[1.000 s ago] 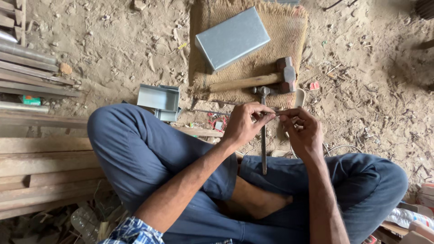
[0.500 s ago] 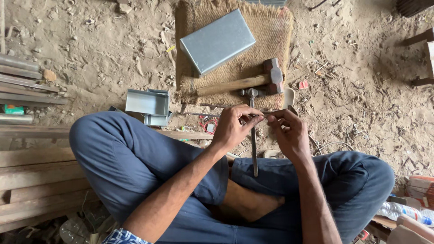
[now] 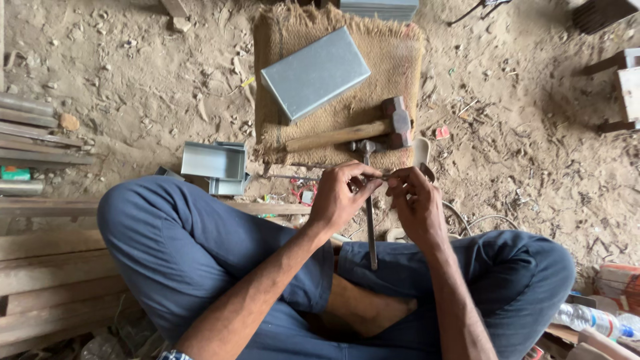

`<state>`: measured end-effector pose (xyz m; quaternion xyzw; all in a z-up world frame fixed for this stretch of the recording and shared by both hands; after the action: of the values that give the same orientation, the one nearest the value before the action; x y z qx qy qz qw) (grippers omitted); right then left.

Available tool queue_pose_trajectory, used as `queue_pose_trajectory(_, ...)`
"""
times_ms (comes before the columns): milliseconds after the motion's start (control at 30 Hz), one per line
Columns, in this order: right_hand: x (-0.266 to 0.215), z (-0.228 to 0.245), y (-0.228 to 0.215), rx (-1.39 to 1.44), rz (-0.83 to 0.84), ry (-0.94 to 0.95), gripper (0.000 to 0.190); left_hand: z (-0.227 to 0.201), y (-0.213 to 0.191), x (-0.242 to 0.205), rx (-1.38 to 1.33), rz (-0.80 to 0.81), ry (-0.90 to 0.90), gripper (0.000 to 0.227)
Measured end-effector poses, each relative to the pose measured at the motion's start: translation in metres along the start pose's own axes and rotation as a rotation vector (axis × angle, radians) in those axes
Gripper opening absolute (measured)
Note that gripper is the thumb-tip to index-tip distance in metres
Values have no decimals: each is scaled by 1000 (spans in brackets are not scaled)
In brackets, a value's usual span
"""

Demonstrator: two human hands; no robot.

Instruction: The person sits on the ground and uses a hammer to strike a rectangular metal box placed on a burlap sack. They repeatedly hit the edges and corners of the box, occasionally adjusting its position. Later, they use a metal rod and hammer to work on a small metal piece.

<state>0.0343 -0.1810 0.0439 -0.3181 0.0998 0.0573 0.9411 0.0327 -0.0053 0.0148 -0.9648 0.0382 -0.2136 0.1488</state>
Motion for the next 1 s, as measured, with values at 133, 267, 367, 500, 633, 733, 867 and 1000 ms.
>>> queue_pose_trajectory(133,-5,-12,5,62,42,109,30,3,0,0,28,-15,30,14)
queue_pose_trajectory(267,-26,-22,19,-207,213,228,40,3,-13,19,54,44,-98,13)
queue_pose_trajectory(367,-54,-19,31,-166,231,103,42,-3,-23,51,140,80,-45,13)
queue_pose_trajectory(500,-80,-16,21,-156,-135,-106,30,-1,-21,87,101,32,-7,18)
queue_pose_trajectory(633,-90,-31,-2,-226,-144,276,25,16,-16,102,86,15,-9,16)
queue_pose_trajectory(733,-108,-32,-13,-54,-187,302,27,29,-7,99,106,11,21,14)
queue_pose_trajectory(867,-113,-27,-14,241,-176,375,32,42,7,97,152,-36,120,14)
queue_pose_trajectory(1000,-91,-21,-20,290,-183,457,31,52,14,98,18,-44,116,17)
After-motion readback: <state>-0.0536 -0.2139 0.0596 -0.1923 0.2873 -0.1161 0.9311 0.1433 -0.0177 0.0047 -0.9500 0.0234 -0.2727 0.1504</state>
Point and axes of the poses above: each hand's wrist, its own x-axis towards the middle knuckle, its own y-axis out of the palm, z = x × y, the point moved 3 cm from there along x, towards the middle knuckle, and after that the axes turned 15 degrees about y, right-handed, at the moved point
